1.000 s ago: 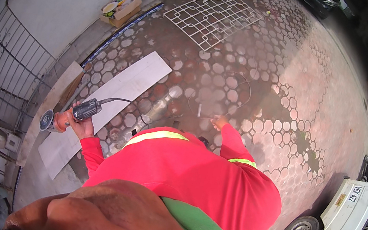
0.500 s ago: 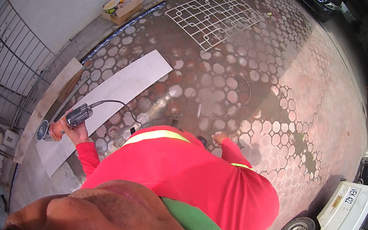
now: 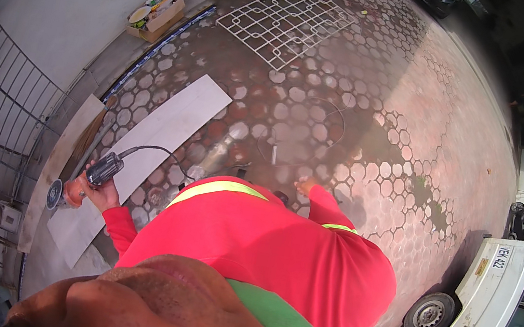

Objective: The person uses an angle grinder to cut a long white tile placed on a patterned tiled floor. They reposition the tile and continue cutting along its length while kneeling.

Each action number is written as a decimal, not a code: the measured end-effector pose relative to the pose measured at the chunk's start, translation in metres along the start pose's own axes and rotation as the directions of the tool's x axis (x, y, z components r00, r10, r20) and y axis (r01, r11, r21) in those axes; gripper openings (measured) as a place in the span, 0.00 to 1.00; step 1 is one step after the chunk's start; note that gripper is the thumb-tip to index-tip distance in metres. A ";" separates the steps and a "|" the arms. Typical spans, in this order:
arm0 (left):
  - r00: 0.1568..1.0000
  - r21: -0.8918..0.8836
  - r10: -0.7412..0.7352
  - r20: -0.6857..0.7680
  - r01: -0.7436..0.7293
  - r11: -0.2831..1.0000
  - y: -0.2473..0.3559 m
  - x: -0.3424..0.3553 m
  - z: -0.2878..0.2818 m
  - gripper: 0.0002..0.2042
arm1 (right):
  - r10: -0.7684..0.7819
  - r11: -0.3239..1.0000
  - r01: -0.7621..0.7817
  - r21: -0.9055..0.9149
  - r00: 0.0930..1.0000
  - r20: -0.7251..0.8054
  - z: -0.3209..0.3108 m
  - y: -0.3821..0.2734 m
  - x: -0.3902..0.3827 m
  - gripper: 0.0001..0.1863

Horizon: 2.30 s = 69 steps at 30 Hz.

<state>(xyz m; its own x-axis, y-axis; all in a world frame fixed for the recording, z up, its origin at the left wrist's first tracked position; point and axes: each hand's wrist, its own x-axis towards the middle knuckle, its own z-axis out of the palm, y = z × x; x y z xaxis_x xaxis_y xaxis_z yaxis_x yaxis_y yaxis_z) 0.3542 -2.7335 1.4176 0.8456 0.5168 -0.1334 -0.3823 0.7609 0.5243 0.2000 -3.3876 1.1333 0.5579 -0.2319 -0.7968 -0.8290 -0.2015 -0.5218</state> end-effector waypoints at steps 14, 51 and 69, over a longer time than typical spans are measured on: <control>0.997 -0.030 -0.057 0.061 0.059 0.998 -0.067 -0.032 0.042 0.25 | 0.036 0.999 -0.036 -0.010 0.999 0.009 -0.069 0.026 0.013 0.21; 0.963 0.119 0.187 0.196 -0.212 0.970 -0.294 -0.212 0.183 0.39 | -0.808 0.196 0.963 0.184 0.052 0.587 -0.028 -0.198 0.069 0.45; 0.818 0.130 0.571 0.066 -0.575 0.808 0.007 0.126 0.047 0.35 | -0.853 0.405 0.714 -0.571 0.519 0.043 -0.146 -0.606 0.243 0.18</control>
<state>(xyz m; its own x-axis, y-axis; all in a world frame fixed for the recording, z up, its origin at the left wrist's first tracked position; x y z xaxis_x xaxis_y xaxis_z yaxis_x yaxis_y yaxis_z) 0.4754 -2.6818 1.4436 0.4982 0.8314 0.2462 -0.7464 0.2668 0.6097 0.8435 -3.4610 1.3009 0.9955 0.0927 0.0183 0.0848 -0.7907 -0.6063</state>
